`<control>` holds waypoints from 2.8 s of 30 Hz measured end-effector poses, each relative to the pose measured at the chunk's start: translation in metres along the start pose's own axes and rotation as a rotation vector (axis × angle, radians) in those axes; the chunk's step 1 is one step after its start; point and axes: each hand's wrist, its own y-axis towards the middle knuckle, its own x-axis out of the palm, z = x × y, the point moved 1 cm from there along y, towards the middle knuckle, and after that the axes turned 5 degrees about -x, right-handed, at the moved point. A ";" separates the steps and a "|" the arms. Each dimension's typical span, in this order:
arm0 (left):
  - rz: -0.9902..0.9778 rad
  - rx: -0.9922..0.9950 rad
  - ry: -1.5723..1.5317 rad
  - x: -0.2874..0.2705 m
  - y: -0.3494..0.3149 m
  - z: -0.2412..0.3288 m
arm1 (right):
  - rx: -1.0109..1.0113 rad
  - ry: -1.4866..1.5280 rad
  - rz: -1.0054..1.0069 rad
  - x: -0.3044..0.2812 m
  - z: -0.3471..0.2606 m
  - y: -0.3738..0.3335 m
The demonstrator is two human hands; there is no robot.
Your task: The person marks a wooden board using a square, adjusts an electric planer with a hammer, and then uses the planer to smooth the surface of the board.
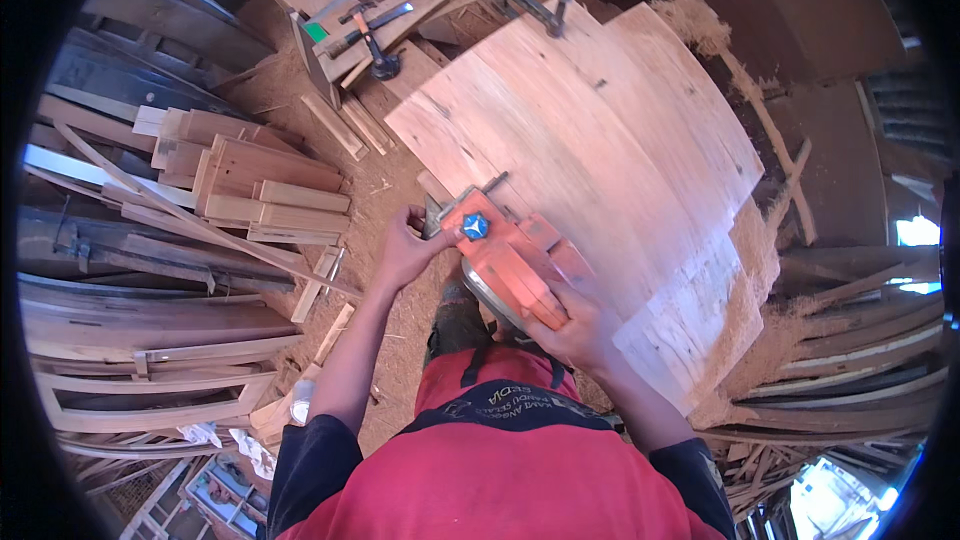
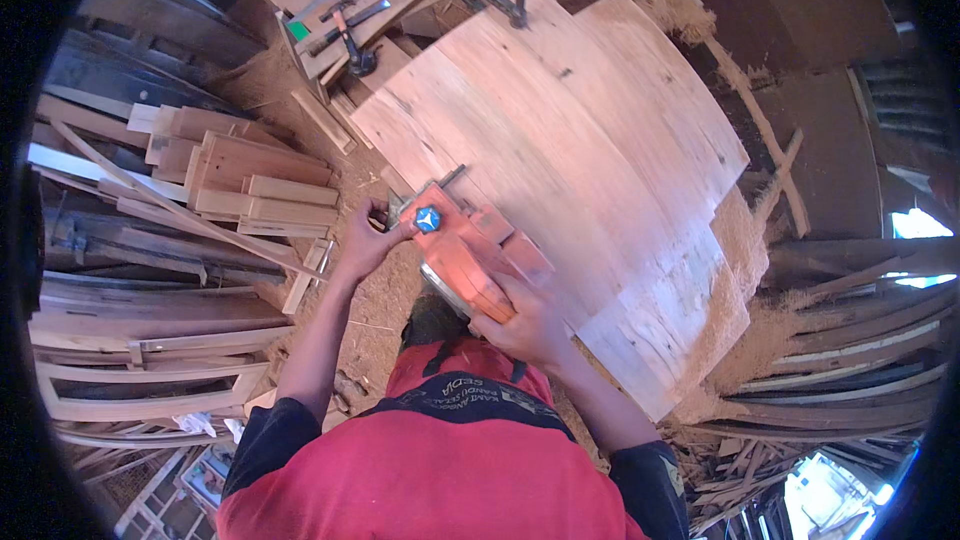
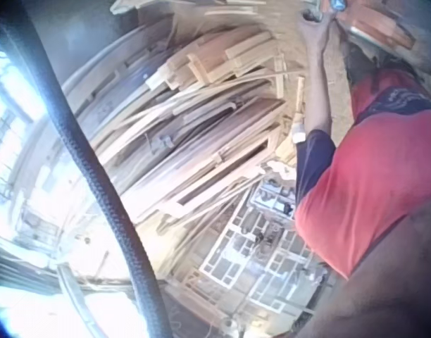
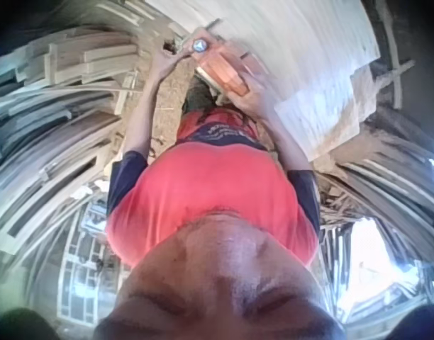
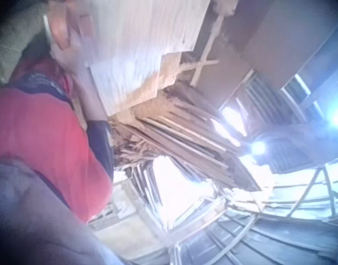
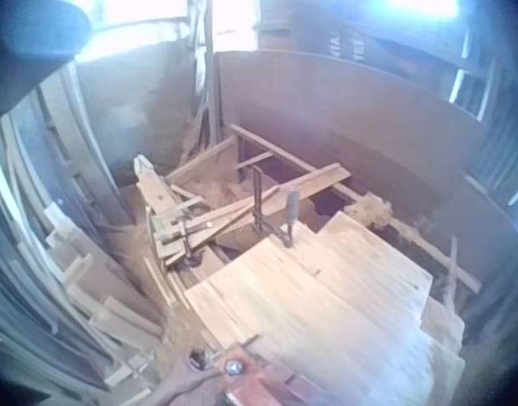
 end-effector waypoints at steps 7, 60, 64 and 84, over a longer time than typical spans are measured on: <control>0.043 0.034 -0.051 -0.094 0.118 -0.017 | -0.162 -0.110 0.013 0.047 -0.052 0.135; -0.006 0.023 -0.074 -0.121 0.143 -0.007 | -0.285 0.082 0.154 0.078 -0.040 0.164; 0.030 0.020 -0.086 -0.179 0.204 -0.020 | -0.260 0.083 0.035 0.107 -0.066 0.234; -0.167 0.036 0.121 0.135 -0.157 0.013 | 0.001 -0.143 0.066 -0.083 0.085 -0.204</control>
